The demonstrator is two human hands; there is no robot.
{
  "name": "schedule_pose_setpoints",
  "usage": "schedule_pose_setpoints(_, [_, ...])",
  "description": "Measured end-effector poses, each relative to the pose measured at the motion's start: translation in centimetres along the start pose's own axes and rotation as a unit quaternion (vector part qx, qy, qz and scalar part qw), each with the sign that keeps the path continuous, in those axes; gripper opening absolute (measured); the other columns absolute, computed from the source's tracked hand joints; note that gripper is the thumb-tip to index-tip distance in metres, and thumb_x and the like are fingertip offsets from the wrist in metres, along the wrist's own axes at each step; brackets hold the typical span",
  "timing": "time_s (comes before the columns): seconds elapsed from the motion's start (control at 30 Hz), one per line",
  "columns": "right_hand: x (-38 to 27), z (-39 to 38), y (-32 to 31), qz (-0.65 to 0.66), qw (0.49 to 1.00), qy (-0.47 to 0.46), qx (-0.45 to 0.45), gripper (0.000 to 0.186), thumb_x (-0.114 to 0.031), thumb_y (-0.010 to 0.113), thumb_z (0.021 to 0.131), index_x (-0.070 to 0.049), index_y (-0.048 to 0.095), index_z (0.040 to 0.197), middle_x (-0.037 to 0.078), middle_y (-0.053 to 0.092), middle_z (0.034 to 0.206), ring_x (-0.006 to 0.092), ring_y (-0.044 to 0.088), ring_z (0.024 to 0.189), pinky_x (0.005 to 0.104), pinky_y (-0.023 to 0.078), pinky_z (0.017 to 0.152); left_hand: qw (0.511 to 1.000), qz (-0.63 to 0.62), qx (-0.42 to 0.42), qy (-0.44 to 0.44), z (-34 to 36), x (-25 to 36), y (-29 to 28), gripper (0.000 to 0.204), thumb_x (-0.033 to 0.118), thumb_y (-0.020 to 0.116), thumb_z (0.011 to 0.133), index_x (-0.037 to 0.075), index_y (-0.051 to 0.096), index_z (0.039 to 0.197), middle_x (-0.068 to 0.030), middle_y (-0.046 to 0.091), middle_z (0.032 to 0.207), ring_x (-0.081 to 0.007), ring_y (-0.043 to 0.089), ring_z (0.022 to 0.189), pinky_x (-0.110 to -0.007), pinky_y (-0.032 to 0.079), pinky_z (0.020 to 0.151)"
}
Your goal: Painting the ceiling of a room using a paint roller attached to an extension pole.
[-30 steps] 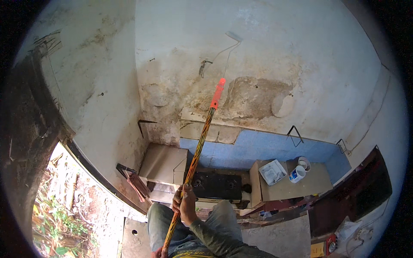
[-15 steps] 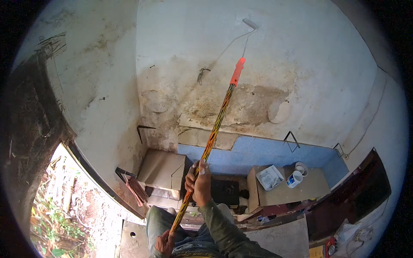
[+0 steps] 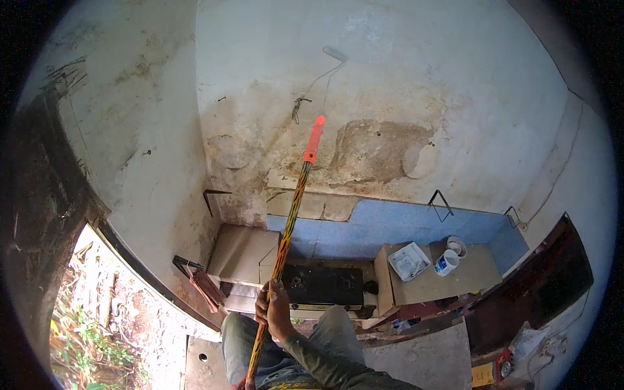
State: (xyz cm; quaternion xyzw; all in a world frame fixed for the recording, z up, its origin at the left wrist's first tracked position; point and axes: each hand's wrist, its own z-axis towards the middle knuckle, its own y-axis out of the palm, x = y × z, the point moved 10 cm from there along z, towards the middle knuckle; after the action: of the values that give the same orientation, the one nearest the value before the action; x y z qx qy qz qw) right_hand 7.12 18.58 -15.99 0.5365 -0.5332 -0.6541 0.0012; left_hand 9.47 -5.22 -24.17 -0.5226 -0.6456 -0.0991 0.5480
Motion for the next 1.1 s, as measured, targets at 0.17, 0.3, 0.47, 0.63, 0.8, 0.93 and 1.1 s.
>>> schedule_pose_setpoints(0.17, [-3.7, 2.1, -0.1, -0.028, 0.999, -0.022, 0.02, 0.041, -0.054, 0.043, 0.097, -0.015, 0.043, 0.089, -0.003, 0.035, 0.057, 0.0071, 0.029, 0.037, 0.0244, 0.026, 0.033, 0.997, -0.048, -0.042, -0.032, 0.6, 1.0, 0.1, 0.04, 0.035, 0.047, 0.1, 0.002, 0.061, 0.118, -0.0193, 0.065, 0.084, -0.0342, 0.063, 0.077, -0.041, 0.049, 0.069])
schedule_pose_setpoints(0.3, [-8.6, 3.6, 2.0, -0.033, 0.998, -0.048, 0.012, 0.038, -0.053, 0.043, 0.098, -0.015, 0.043, 0.09, -0.003, 0.036, 0.059, 0.0069, 0.029, 0.039, 0.0242, 0.026, 0.034, 0.895, 0.136, 0.229, 0.359, 0.7, 5.6, -0.8, 0.04, 0.036, 0.047, 0.1, 0.002, 0.061, 0.117, -0.019, 0.066, 0.082, -0.0341, 0.063, 0.076, -0.04, 0.049, 0.069])
schedule_pose_setpoints(0.47, [-11.8, 3.3, 4.5, -0.059, 0.989, -0.13, -0.028, 0.035, -0.05, 0.045, 0.098, -0.016, 0.043, 0.09, -0.004, 0.038, 0.062, 0.0059, 0.029, 0.042, 0.0232, 0.027, 0.036, 0.963, -0.114, 0.091, 0.225, 3.7, 6.8, -1.7, 0.038, 0.033, 0.049, 0.1, 0.002, 0.062, 0.118, -0.0151, 0.067, 0.08, -0.0255, 0.062, 0.067, -0.036, 0.048, 0.063])
schedule_pose_setpoints(0.63, [-4.8, 0.9, 4.3, -0.031, 0.998, -0.049, -0.003, 0.039, -0.055, 0.045, 0.097, -0.016, 0.044, 0.092, -0.002, 0.037, 0.06, 0.0079, 0.029, 0.04, 0.0252, 0.027, 0.035, 0.971, -0.152, 0.093, 0.16, 2.0, -1.0, -2.0, 0.039, 0.036, 0.047, 0.1, 0.003, 0.064, 0.113, -0.009, 0.059, 0.068, -0.0157, 0.053, 0.059, -0.034, 0.042, 0.051])
schedule_pose_setpoints(0.8, [3.5, -1.2, 4.9, -0.025, 0.999, 0.02, -0.034, 0.033, -0.048, 0.044, 0.099, -0.016, 0.044, 0.092, -0.001, 0.038, 0.06, 0.0089, 0.031, 0.038, 0.0256, 0.029, 0.033, 0.982, -0.174, 0.059, 0.051, -2.0, -6.6, -2.4, 0.044, 0.043, 0.046, 0.099, 0.004, 0.066, 0.097, -0.0027, 0.046, 0.056, -0.0124, 0.043, 0.05, -0.033, 0.035, 0.045])
schedule_pose_setpoints(0.93, [6.5, -1.2, 5.6, -0.03, 0.997, 0.031, -0.068, 0.033, -0.046, 0.041, 0.101, -0.015, 0.044, 0.092, -0.001, 0.039, 0.06, 0.0086, 0.034, 0.039, 0.025, 0.03, 0.034, 0.973, -0.212, 0.089, 0.027, -3.6, -7.5, -2.5, 0.049, 0.048, 0.044, 0.096, 0.005, 0.063, 0.083, -0.0025, 0.045, 0.052, -0.0136, 0.042, 0.047, -0.036, 0.032, 0.044])
schedule_pose_setpoints(1.1, [8.2, -0.1, 5.8, -0.044, 0.996, 0.052, -0.056, 0.033, -0.047, 0.04, 0.101, -0.015, 0.045, 0.095, -0.001, 0.04, 0.06, 0.0087, 0.034, 0.039, 0.025, 0.03, 0.035, 0.969, -0.229, 0.094, -0.016, -3.2, -8.6, -2.1, 0.051, 0.049, 0.042, 0.096, 0.004, 0.064, 0.085, -0.0045, 0.047, 0.053, -0.0159, 0.045, 0.048, -0.037, 0.035, 0.045])
